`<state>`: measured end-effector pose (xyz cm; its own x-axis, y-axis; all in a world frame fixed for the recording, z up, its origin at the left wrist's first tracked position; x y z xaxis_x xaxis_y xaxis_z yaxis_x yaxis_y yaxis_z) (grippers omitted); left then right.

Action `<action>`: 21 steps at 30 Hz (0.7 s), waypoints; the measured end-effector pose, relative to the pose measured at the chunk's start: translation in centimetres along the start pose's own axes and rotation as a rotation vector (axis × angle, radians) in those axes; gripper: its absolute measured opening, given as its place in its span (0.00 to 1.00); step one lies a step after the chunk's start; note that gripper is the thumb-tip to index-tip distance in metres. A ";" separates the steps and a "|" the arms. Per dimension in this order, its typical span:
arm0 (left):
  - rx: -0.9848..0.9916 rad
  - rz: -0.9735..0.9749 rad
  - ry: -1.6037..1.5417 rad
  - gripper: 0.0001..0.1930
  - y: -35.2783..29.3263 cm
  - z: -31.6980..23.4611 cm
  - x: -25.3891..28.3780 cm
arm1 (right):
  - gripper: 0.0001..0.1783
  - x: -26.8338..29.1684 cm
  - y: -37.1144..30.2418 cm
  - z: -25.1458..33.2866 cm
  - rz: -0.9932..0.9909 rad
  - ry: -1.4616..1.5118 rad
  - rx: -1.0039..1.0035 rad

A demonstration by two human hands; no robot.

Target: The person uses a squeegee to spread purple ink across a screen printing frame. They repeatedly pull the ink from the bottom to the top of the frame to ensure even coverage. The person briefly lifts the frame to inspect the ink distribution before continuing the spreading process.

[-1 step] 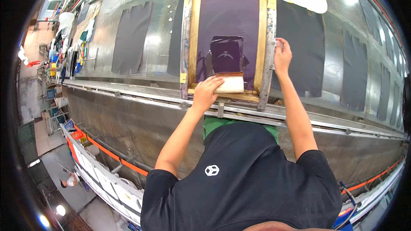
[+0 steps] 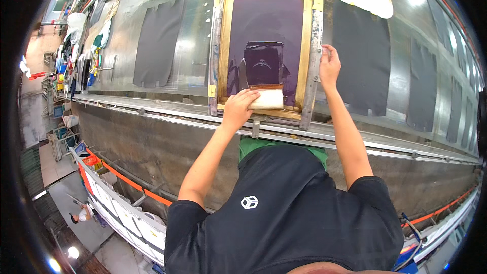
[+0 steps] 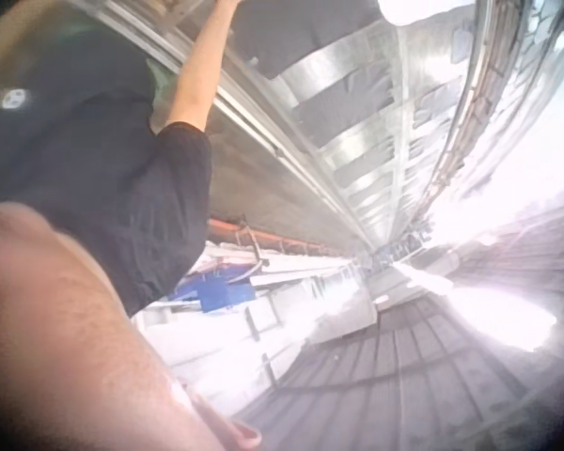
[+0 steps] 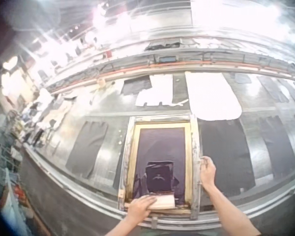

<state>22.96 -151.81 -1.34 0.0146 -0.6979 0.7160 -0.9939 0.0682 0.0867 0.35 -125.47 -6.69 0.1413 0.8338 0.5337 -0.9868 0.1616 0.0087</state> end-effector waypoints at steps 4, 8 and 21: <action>-0.047 -0.005 0.001 0.30 -2.2 4.6 4.0 | 0.11 -5.0 -2.9 4.0 0.037 -0.039 -0.061; -0.090 -0.024 -0.010 0.29 -3.1 6.9 5.3 | 0.11 -7.0 -3.1 3.4 -0.034 -0.125 0.003; 0.039 0.052 -0.007 0.21 7.4 11.3 7.7 | 0.23 -5.8 -3.4 12.1 0.110 -0.752 0.593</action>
<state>14.52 -164.72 -2.99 -0.0380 -0.6994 0.7137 -0.9968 0.0767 0.0221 1.96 -137.27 0.39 0.1617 0.2392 0.9574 -0.9002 -0.3617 0.2425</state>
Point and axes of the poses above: each hand's wrist, its own y-axis towards the middle knuckle, its own x-axis out of the back of the hand, z = x × y, the point moved 5 cm from there along y, towards the middle knuckle, and after that the axes turned 14 degrees about -y, right-handed, at the moved point
